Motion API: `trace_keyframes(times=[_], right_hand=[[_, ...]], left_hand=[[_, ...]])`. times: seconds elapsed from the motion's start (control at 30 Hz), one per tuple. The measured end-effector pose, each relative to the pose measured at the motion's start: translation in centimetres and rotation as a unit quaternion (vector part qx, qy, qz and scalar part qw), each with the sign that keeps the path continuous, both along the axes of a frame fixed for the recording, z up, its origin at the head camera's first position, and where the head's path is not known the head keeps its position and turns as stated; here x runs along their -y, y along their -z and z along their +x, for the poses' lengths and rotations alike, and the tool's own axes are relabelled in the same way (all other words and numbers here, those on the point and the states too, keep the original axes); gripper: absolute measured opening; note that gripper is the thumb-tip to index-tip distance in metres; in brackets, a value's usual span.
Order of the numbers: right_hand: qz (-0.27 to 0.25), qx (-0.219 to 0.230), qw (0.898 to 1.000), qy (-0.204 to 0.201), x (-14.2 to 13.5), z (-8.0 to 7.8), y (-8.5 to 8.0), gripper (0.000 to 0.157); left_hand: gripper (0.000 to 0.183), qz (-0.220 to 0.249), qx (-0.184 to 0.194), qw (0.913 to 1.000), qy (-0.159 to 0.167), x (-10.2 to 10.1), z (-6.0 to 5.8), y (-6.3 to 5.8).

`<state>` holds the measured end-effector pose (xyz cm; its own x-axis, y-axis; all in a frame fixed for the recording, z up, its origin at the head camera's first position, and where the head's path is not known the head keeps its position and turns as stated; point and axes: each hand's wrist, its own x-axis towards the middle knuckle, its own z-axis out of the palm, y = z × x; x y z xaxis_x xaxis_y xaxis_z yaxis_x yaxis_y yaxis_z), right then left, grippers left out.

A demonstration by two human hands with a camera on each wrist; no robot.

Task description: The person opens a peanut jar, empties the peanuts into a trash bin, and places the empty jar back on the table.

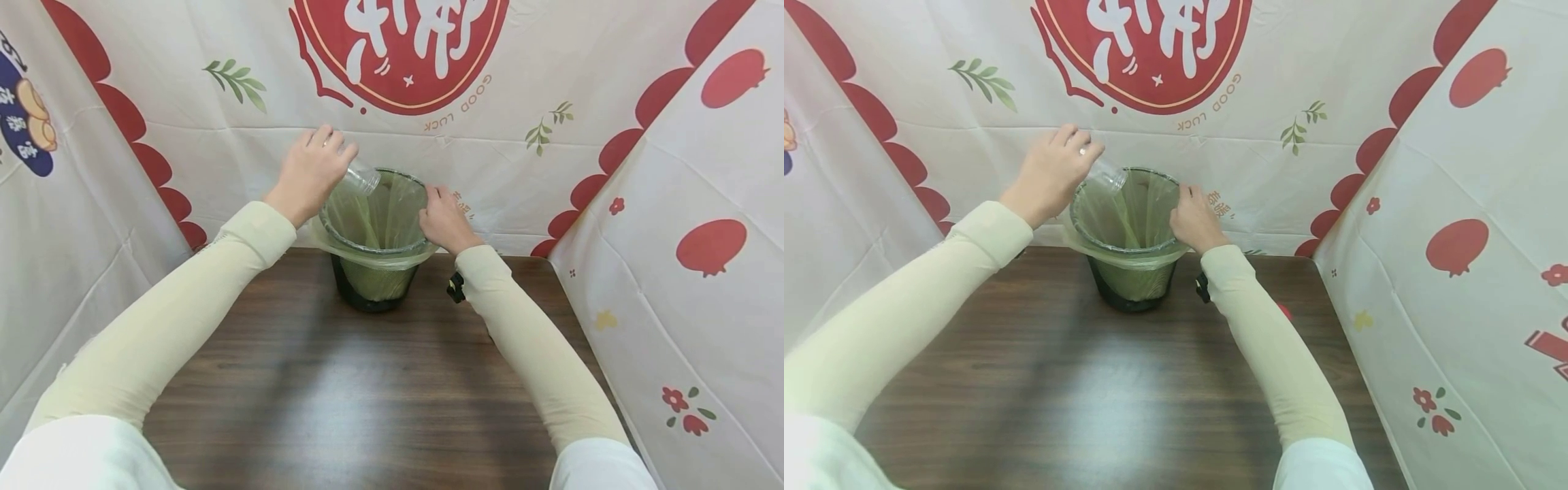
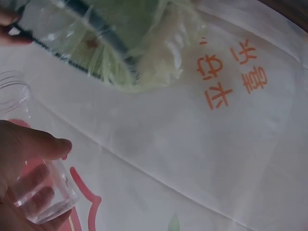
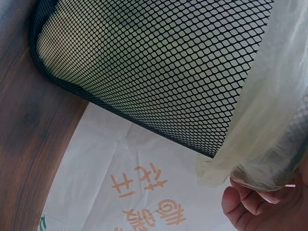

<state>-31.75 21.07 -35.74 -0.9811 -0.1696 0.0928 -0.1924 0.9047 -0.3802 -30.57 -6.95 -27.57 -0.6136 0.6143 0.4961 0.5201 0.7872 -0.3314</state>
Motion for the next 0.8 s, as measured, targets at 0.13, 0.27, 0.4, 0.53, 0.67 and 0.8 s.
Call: trace_keyframes(times=[0.13,0.27,0.4,0.53,0.67,0.8], right_hand=[[0.0,-0.001,1.0,0.002,0.13,-0.03,0.0,0.064],[-0.002,0.0,1.0,0.001,0.12,-0.05,0.0,0.064],[-0.004,0.002,1.0,-0.001,0.01,-0.04,-0.04,0.063],[-0.003,0.006,1.0,-0.001,-0.07,0.07,-0.22,0.064],[-0.004,0.013,1.0,-0.002,-0.07,0.21,-0.48,0.065],[-0.011,0.019,1.0,-0.001,-0.14,0.36,-0.79,0.063]], left_hand=[[0.04,-0.021,-0.006,0.9998,0.002,0.1,0.18,0.62],[0.044,-0.032,-0.011,0.9994,0.004,0.11,0.36,0.71],[0.05,-0.046,-0.014,0.9988,0.003,0.06,0.58,0.72],[0.052,-0.052,-0.009,0.9986,0.001,0.06,0.71,0.69],[0.048,-0.046,-0.01,0.9989,-0.001,0.16,0.73,0.52],[0.044,-0.04,-0.015,0.9991,-0.004,0.33,0.69,0.2]])
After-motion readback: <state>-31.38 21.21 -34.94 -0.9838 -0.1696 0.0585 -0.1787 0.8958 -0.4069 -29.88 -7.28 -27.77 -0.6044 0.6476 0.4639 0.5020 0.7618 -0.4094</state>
